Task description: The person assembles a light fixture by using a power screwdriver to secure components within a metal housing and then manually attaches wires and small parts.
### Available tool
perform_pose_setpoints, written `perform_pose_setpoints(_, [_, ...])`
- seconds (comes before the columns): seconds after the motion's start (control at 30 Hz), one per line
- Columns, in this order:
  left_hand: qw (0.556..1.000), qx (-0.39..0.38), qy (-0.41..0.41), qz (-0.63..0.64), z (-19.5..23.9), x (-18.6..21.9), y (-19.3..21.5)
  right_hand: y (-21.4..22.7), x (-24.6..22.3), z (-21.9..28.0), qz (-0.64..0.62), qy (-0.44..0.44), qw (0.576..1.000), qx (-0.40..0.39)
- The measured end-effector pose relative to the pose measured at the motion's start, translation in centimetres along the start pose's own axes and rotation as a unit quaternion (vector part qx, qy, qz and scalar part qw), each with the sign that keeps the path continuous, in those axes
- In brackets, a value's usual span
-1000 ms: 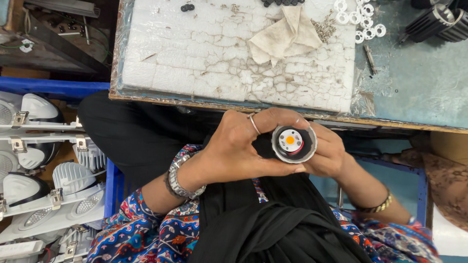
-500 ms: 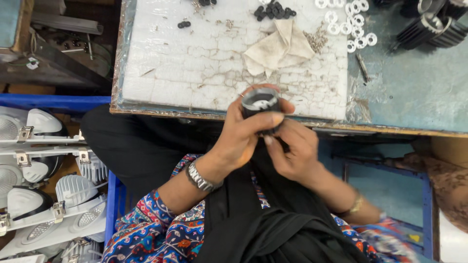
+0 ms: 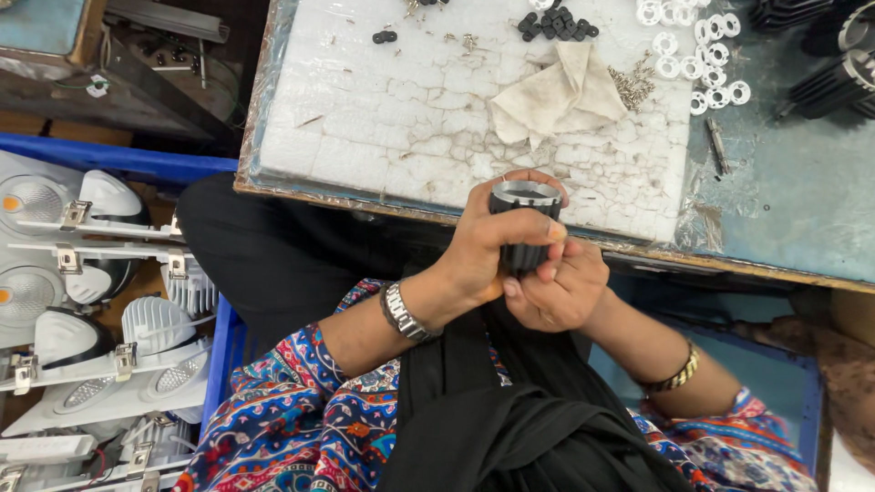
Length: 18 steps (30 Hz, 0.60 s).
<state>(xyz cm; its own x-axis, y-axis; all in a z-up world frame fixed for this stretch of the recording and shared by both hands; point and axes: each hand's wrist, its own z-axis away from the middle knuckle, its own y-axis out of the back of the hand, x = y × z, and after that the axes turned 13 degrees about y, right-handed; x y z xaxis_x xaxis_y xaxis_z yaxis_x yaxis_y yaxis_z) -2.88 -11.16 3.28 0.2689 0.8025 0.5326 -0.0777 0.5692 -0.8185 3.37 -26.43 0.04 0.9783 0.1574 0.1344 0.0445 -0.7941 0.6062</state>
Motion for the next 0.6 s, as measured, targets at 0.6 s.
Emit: perform_pose_setpoints(0.6, [0.979,-0.041,0.08,0.182,-2.7,0.4,-1.9,2.3,1.5,-3.2,-0.19,0.013,0.981,0.026])
